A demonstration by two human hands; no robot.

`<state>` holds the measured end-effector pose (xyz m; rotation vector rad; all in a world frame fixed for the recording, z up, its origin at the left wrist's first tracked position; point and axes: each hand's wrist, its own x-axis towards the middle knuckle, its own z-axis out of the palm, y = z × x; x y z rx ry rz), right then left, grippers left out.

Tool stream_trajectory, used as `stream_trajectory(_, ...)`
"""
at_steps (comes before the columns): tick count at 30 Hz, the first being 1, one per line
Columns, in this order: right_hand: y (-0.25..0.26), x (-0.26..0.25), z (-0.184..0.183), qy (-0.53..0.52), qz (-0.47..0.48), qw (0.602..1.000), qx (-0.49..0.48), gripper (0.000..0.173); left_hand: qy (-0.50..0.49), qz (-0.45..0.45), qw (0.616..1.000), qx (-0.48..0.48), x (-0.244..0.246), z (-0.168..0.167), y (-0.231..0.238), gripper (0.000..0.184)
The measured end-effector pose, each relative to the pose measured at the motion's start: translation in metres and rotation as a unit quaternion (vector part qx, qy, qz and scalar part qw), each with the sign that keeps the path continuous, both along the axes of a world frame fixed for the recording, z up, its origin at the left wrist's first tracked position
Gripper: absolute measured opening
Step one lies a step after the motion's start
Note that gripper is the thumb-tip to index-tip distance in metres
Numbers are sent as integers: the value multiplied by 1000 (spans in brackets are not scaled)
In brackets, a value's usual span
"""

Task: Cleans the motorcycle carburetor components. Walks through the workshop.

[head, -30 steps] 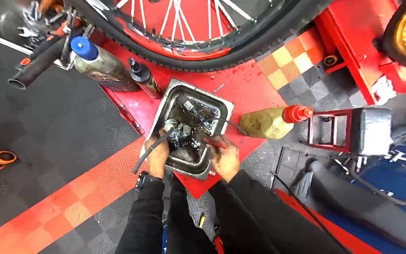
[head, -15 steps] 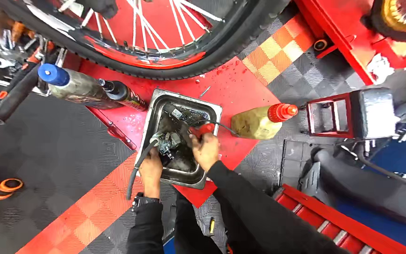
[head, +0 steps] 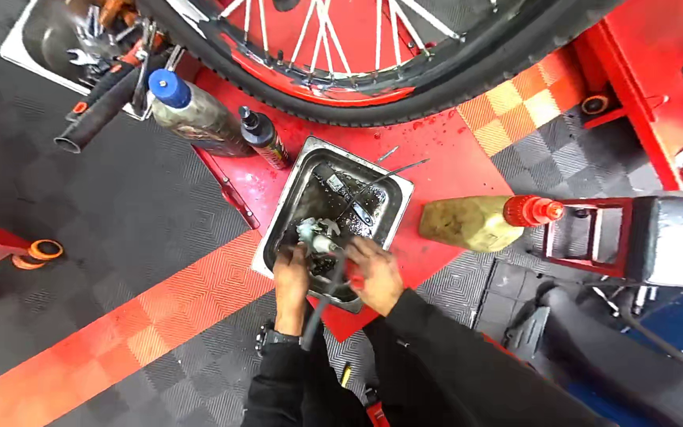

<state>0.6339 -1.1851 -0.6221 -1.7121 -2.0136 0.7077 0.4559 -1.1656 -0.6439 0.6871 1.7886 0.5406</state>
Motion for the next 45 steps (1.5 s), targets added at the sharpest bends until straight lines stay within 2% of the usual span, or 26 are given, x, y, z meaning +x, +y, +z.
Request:
stream_trajectory(2,-8,19,-6,-40,-61,997,-11,22,-16,42,999,2,10,-4,-3,36)
stream_trajectory(4,-21,11,2,27,-127,992,0,21,-59,96,994,-13,20,-1,-13,34)
stream_trajectory(7,-26,-17,0,116,-164,980,-11,20,-130,163,978,-29,27,1,-30,30)
stream_trajectory(10,-26,-2,-10,19,-210,976,-47,18,-178,219,958,-47,30,1,-33,28)
stream_trajectory(12,-22,10,-1,-17,-258,965,-52,23,-194,204,957,-71,33,4,-34,26)
stream_trajectory(14,-19,8,4,14,-272,961,-38,22,-139,113,981,-67,29,-3,-34,29)
stream_trajectory(16,-28,-2,5,59,-283,956,-54,20,6,-53,998,-44,20,-5,-40,34)
stream_trajectory(19,-35,-9,1,117,-338,930,-86,19,190,-245,950,36,6,9,-35,41)
stream_trajectory(21,-41,-12,3,148,-372,910,-107,20,254,-311,910,98,0,11,-40,64)
stream_trajectory(22,-44,-13,5,162,-383,902,-115,19,268,-334,893,137,-3,11,-44,76)
stream_trajectory(24,-46,-16,7,218,-401,878,-141,19,259,-358,862,248,-7,8,-49,84)
stream_trajectory(25,-44,-18,9,265,-410,858,-160,19,243,-373,848,289,-9,6,-48,80)
stream_trajectory(27,-39,-21,20,366,-427,806,-186,20,210,-415,828,311,-15,5,-42,57)
stream_trajectory(29,-37,-20,29,392,-432,795,-169,23,191,-398,841,314,-23,1,-36,38)
stream_trajectory(30,-37,-19,30,371,-431,809,-150,24,172,-367,860,311,-26,-1,-32,34)
stream_trajectory(33,-49,-18,20,241,-416,872,-94,29,103,-249,927,263,-27,2,-20,37)
stream_trajectory(36,-55,-33,15,185,-390,898,-85,25,42,-160,970,178,-29,11,-2,38)
stream_trajectory(40,-62,-44,8,142,-372,913,-88,25,56,-162,984,38,-39,13,22,38)
stream_trajectory(42,-65,-42,7,107,-367,921,-73,26,67,-183,981,-14,-41,14,33,46)
stream_trajectory(43,-66,-42,9,91,-367,924,-62,26,68,-197,978,-30,-43,15,36,50)
stream_trajectory(45,-66,-45,15,79,-366,927,-37,26,53,-212,975,-31,-44,18,37,46)
